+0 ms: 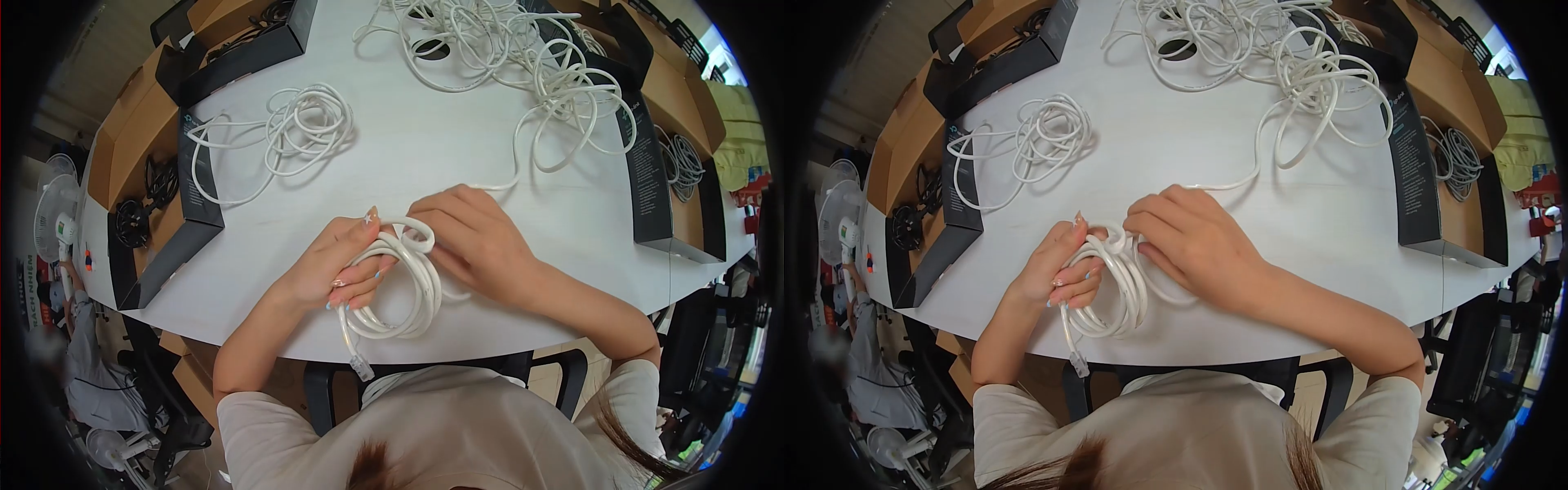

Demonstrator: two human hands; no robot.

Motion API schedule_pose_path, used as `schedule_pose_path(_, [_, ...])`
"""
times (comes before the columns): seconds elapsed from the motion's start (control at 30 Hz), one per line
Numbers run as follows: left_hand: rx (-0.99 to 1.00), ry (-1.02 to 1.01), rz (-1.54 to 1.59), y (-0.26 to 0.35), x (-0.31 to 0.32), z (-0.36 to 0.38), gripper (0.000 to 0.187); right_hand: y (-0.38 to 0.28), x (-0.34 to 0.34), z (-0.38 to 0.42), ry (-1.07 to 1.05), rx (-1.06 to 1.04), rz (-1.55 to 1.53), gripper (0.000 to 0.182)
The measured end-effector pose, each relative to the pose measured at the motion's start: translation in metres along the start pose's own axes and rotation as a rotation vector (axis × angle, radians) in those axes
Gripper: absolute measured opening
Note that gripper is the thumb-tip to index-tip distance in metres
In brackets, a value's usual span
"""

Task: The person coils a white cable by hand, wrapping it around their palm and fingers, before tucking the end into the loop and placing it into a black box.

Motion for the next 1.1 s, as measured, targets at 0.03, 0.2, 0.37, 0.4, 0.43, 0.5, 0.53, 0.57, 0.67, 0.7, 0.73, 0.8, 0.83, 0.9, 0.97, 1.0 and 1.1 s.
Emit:
schedule_pose_path(0.03, [0.009,0.032,-0.004,0.001,-0.002,-0.001,0.052,0.002,0.002,0.001,0.001,-0.002,-0.001,0.030])
schedule_pose_path(0.2, [0.026,0.122,-0.043,0.004,-0.006,-0.004,0.054,0.013,0.000,0.003,0.042,-0.022,0.005,0.026])
schedule_pose_path(0.37, [0.132,0.302,-0.274,0.009,-0.012,-0.005,0.050,0.015,-0.013,-0.001,-0.034,0.031,-0.201,0.021])
schedule_pose_path(0.4, [0.154,0.330,-0.328,0.010,-0.012,-0.005,0.050,0.016,-0.015,-0.001,-0.093,0.110,-0.323,0.020])
schedule_pose_path(0.43, [0.167,0.328,-0.327,0.010,-0.013,-0.004,0.050,0.016,-0.015,-0.002,-0.152,0.193,-0.446,0.020])
schedule_pose_path(0.5, [0.195,0.319,-0.331,0.010,-0.012,-0.003,0.049,0.019,-0.016,-0.001,-0.227,0.257,-0.605,0.019])
schedule_pose_path(0.53, [0.205,0.323,-0.313,0.011,-0.011,-0.002,0.048,0.022,-0.017,-0.002,-0.245,0.239,-0.641,0.018])
schedule_pose_path(0.57, [0.216,0.328,-0.296,0.013,-0.011,0.000,0.048,0.022,-0.018,-0.003,-0.263,0.220,-0.677,0.017])
schedule_pose_path(0.67, [0.289,0.395,-0.380,0.016,-0.012,0.002,0.046,0.016,-0.024,-0.004,-0.378,0.422,-0.865,0.018])
schedule_pose_path(0.7, [0.322,0.426,-0.432,0.016,-0.012,0.002,0.046,0.016,-0.024,-0.003,-0.409,0.444,-0.939,0.018])
schedule_pose_path(0.73, [0.369,0.450,-0.491,0.017,-0.013,0.004,0.044,0.016,-0.024,0.000,-0.439,0.465,-1.014,0.019])
schedule_pose_path(0.8, [0.467,0.496,-0.609,0.018,-0.019,0.008,0.041,0.013,-0.028,0.001,-0.526,0.587,-1.189,0.021])
schedule_pose_path(0.83, [0.603,0.554,-0.790,0.019,-0.020,0.010,0.041,0.006,-0.034,0.000,-0.586,0.690,-1.291,0.022])
schedule_pose_path(0.9, [0.873,0.659,-1.161,0.022,-0.021,0.013,0.043,0.007,-0.038,0.001,-0.718,0.718,-1.408,0.027])
schedule_pose_path(0.97, [0.938,0.711,-1.269,0.023,-0.021,0.014,0.042,0.010,-0.035,0.006,-0.654,0.646,-1.608,0.029])
schedule_pose_path(1.0, [0.970,0.737,-1.322,0.024,-0.021,0.014,0.042,0.010,-0.034,0.008,-0.620,0.609,-1.706,0.031])
schedule_pose_path(1.1, [1.009,0.780,-1.396,0.021,-0.021,0.013,0.046,0.004,-0.036,0.004,-0.547,0.674,-1.689,0.043])
Point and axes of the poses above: each hand's wrist, its own z-axis away from the middle knuckle, its own x-axis out of the palm, y = z × x, the point moved 2 cm from there along -z, towards the middle knuckle, and after that the axes turned 5 degrees about x, right-handed, at the moved point
